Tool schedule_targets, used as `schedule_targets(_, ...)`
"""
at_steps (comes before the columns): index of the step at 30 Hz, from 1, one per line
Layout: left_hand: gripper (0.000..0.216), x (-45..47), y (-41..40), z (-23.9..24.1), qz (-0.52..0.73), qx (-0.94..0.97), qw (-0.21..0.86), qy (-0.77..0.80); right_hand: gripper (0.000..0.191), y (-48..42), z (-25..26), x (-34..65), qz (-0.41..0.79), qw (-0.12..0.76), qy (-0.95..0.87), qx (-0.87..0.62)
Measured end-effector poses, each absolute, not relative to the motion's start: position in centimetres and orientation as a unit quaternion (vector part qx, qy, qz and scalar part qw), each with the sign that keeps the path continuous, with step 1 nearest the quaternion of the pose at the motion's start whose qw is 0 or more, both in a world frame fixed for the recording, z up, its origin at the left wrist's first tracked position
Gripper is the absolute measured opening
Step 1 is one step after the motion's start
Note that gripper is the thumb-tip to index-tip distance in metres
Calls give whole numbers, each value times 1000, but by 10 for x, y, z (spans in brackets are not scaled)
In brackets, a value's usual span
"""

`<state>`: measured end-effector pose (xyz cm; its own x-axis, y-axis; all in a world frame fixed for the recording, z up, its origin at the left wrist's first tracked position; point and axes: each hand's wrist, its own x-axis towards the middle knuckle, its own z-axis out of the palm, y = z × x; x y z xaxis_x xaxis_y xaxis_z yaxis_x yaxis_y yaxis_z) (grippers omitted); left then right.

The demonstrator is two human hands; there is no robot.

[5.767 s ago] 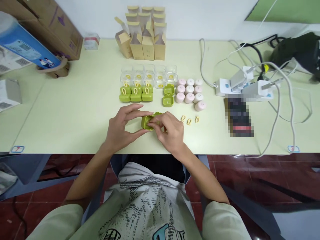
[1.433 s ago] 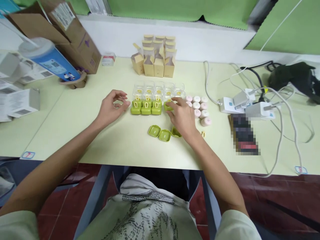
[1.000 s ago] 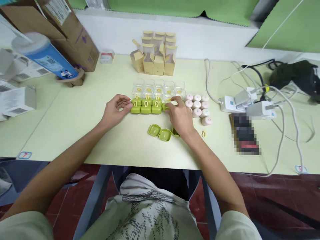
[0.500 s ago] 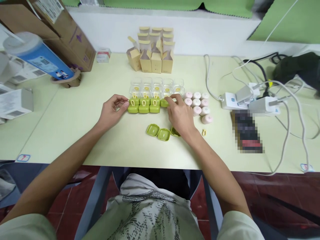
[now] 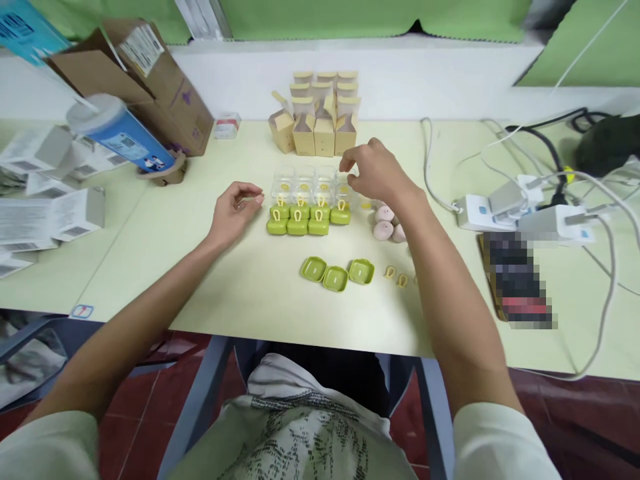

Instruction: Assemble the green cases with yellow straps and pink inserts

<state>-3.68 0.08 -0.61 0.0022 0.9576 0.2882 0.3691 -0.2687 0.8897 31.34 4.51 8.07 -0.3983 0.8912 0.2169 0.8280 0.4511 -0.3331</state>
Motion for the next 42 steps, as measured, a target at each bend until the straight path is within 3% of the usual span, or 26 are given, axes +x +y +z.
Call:
schedule_targets(4,70,-33,52,-13,508,628,348,477,32,56,69,287,87,207,-841,-492)
schedule_targets(9,86,-16,88,-31,499,643,347,466,36,60,56,259,56,160,-865,-473)
schedule_targets(14,48,-15,85,9,399,765,154,482,37,65,45,258,37,142,-865,-479)
schedule_targets(17,31,-11,81,48,276,841,113,451,36,64,46,259,27,135,-863,-487)
schedule_targets(20,32,2,80,68,212,874,102,426,32,64,50,260,23,126,-862,-491)
schedule_targets(24,32,19,81,61,180,892,82,407,28,64,55,265,35,112,-862,-493)
schedule_targets(35,20,31,79,43,188,896,74,395,29,62,55,262,33,101,-871,-480)
schedule_targets(42,25,8,77,70,191,876,77,436,32,56,82,281,67,159,-855,-489)
